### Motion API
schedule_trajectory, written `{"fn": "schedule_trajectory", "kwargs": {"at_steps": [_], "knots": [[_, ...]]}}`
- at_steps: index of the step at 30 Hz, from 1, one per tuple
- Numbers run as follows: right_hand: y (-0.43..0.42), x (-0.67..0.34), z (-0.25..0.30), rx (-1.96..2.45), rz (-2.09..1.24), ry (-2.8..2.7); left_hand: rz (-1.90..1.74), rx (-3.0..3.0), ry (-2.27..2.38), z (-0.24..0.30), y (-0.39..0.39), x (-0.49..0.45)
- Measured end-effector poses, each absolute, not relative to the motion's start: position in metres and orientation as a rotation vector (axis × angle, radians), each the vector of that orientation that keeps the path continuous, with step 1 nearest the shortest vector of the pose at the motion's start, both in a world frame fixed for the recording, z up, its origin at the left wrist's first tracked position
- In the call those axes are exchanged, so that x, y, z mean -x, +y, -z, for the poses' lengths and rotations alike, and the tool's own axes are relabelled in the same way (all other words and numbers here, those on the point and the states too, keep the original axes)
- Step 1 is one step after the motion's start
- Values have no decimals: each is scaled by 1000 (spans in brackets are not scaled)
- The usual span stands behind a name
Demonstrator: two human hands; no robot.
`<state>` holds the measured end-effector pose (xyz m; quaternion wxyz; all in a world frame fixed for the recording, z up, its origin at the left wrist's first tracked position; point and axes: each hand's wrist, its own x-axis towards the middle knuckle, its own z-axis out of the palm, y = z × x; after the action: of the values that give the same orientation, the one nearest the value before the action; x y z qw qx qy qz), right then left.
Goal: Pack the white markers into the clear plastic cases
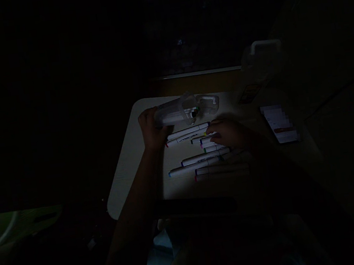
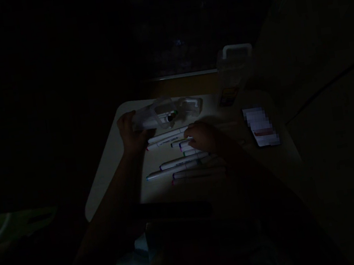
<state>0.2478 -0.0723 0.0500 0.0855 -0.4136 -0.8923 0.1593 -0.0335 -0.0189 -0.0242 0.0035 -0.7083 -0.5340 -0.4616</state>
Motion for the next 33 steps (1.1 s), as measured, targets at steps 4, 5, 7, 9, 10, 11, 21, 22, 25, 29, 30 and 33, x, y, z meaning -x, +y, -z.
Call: {"fn": "schedule_trajectory", "kwargs": {"at_steps": [4,5,7,9,10,11,21,22,25,29,30,33], "knots": [[-74,-234,-42,1155,-429,-2726,1464,2221,-1644,25,-18,34],[-75,-232,-40,1160,-419,-2741,1468,2226,-1637,25,-18,34],[-76,-230,-38,1177,-401,-2763,1465,2235,-1633,25,-19,34],[-76,-230,-36,1190,-386,-2772,1451,2235,-1637,25,-19,34],[-76,-229,-35,1193,-380,-2774,1450,2233,-1633,25,-19,34],[-76,-229,-36,1196,-377,-2770,1453,2230,-1625,26,-19,34],[-76,-257,-71,1154,-246,-2454,1460,2220,-1626,24,-20,33],[-77,-262,-77,1147,-198,-2405,1459,2219,-1626,24,-20,33],[-83,-274,-93,1145,-105,-2248,1453,2223,-1635,24,-20,33],[-92,-282,-113,1127,-77,-2134,1439,2222,-1662,25,-19,33],[-94,-283,-117,1108,-67,-2115,1440,2223,-1655,25,-19,33],[-100,-285,-125,1102,11,-2037,1463,2223,-1607,26,-18,34]]}}
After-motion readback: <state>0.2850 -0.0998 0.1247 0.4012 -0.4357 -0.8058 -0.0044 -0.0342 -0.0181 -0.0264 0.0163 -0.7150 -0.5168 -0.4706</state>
